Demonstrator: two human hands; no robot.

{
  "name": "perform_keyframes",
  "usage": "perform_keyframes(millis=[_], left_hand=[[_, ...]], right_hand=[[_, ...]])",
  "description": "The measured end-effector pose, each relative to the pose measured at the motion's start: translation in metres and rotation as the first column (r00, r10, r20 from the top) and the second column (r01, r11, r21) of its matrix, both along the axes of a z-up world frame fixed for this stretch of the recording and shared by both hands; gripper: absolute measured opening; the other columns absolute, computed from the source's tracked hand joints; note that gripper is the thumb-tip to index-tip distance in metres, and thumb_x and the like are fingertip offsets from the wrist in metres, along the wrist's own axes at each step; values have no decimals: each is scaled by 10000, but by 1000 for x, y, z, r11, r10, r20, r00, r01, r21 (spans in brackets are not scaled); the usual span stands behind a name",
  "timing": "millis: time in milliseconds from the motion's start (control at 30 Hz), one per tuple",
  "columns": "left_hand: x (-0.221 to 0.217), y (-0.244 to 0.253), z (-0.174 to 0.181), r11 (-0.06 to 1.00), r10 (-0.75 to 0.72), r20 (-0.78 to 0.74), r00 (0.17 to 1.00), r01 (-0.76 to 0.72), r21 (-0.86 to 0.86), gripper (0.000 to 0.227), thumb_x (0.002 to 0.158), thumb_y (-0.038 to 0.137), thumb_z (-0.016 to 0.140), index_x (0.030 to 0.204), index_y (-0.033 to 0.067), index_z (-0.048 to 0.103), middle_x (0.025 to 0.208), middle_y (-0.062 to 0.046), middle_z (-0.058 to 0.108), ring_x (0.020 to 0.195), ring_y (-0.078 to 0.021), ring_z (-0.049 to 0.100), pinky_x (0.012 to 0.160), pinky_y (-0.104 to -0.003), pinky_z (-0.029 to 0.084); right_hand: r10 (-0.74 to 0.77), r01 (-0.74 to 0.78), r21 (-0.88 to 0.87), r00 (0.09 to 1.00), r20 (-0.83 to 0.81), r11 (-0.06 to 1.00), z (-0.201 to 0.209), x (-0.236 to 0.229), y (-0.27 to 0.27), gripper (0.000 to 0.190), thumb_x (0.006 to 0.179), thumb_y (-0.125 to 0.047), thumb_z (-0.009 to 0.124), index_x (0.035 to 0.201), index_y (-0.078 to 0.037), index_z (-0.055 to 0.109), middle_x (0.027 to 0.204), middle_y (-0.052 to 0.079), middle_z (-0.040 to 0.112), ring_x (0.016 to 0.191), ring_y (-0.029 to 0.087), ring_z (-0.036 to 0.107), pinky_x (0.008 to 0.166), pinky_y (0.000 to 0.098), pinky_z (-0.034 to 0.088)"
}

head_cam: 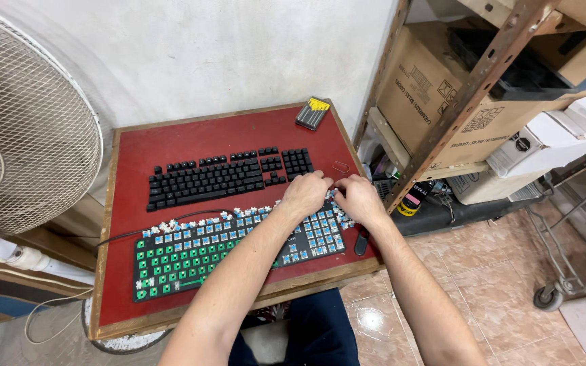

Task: The person installs blue mechanical switches onto a green keyboard PCB, placing them one by one into the switch sockets. The person then presses down on the installed switches to secure them.

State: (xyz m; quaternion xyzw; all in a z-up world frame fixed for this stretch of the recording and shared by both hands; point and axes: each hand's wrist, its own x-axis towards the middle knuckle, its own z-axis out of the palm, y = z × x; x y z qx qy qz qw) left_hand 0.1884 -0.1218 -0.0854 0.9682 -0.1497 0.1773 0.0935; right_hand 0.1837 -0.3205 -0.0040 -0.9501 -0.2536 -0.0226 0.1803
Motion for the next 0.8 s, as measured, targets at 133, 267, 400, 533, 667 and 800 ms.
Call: perform_keyframes(millis=[133,267,400,533,667,800], left_hand=[[13,4,-19,1000,-31,31,999,31,3,73,922,225,722,978,244,765,993,-6,656,894,-307,762,752,-415,597],[-9,7,18,995,-34,-7,999,33,-93,77,906,279,751,981,259,745,976,20,655,886,-274,786,760,-414,633],[-43,15,59,954,-86,-53,995,66,-294,116,926,239,740,1041,244,729,1032,-24,683,980,-312,799,806,-428,666],[-77,26,84,860,-131,-128,983,49,-508,258,952,77,685,1112,231,816,1108,-38,741,1063,-273,806,866,-332,676],[-97,50,77,749,-100,-155,983,-29,-662,279,890,22,779,1136,133,850,1134,-99,779,1012,-243,816,844,-288,698],[-144,72,97,673,-86,-225,971,-110,-732,318,886,-12,814,1185,91,835,1138,-105,765,1027,-211,823,877,-245,708]], right_hand=[[10,-10,17,1000,-2,1000,-13,13,-1,291,1006,-341,751,1218,-165,845,1127,105,790,1173,381,770,1025,542,635],[20,-21,59,1000,19,998,-9,10,-4,241,971,-330,782,1154,-174,798,1076,92,761,1144,382,766,997,545,631],[78,-87,135,995,67,987,-11,2,-2,193,948,-277,809,1096,-162,760,1024,108,745,1086,379,776,944,518,644],[107,-136,299,988,113,945,1,-19,12,187,887,-115,797,1072,-126,771,989,97,737,959,315,807,797,427,674],[176,-197,518,980,90,832,7,-47,32,322,839,-1,811,1142,-109,823,1004,62,750,911,232,813,713,321,677],[253,-264,600,962,104,756,14,-77,54,336,858,56,794,1170,-56,848,1043,113,764,881,232,822,669,288,674]])
